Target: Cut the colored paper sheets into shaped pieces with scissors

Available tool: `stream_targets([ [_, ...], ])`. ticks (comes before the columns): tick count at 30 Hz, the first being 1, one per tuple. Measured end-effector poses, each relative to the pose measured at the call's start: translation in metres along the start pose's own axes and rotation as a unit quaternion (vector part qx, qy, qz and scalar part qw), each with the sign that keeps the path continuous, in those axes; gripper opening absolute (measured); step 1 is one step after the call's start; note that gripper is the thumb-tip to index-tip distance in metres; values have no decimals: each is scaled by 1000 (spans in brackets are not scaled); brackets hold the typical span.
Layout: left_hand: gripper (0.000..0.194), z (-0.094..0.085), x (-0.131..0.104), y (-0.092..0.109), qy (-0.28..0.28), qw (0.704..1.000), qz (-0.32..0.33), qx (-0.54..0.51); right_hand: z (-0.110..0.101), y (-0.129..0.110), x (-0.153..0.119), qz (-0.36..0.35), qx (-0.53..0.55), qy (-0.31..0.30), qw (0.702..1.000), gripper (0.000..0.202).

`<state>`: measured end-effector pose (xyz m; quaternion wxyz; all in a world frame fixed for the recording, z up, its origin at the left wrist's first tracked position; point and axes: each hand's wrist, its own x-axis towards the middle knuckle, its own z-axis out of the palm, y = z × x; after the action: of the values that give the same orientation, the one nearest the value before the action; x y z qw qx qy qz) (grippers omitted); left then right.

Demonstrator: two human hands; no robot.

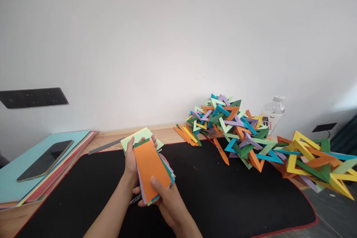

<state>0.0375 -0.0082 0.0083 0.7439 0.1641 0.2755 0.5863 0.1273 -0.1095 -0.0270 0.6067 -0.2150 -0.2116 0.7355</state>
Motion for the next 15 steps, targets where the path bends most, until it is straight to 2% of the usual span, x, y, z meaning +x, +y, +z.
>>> stream_targets([
  [3,26,4,-1,-6,-4,998,21,64,1,-5,-1,-21,8,66,998,90],
  [5,27,9,-1,-8,-10,991,47,123,-1,-10,-2,-18,-12,79,997,90],
  [8,19,11,0,5,2,965,106,241,-11,-21,0,-33,-35,123,991,83],
  [9,15,7,1,16,19,949,123,288,-16,-25,0,-42,-34,154,987,78],
  [11,13,-6,0,49,74,910,157,377,-29,-34,2,-41,-16,243,969,54],
  [13,14,-27,-4,95,147,859,179,456,-41,-42,2,-38,-10,274,961,32],
  [15,14,-54,-12,147,239,790,212,523,-50,-46,2,-35,-8,286,957,22],
])
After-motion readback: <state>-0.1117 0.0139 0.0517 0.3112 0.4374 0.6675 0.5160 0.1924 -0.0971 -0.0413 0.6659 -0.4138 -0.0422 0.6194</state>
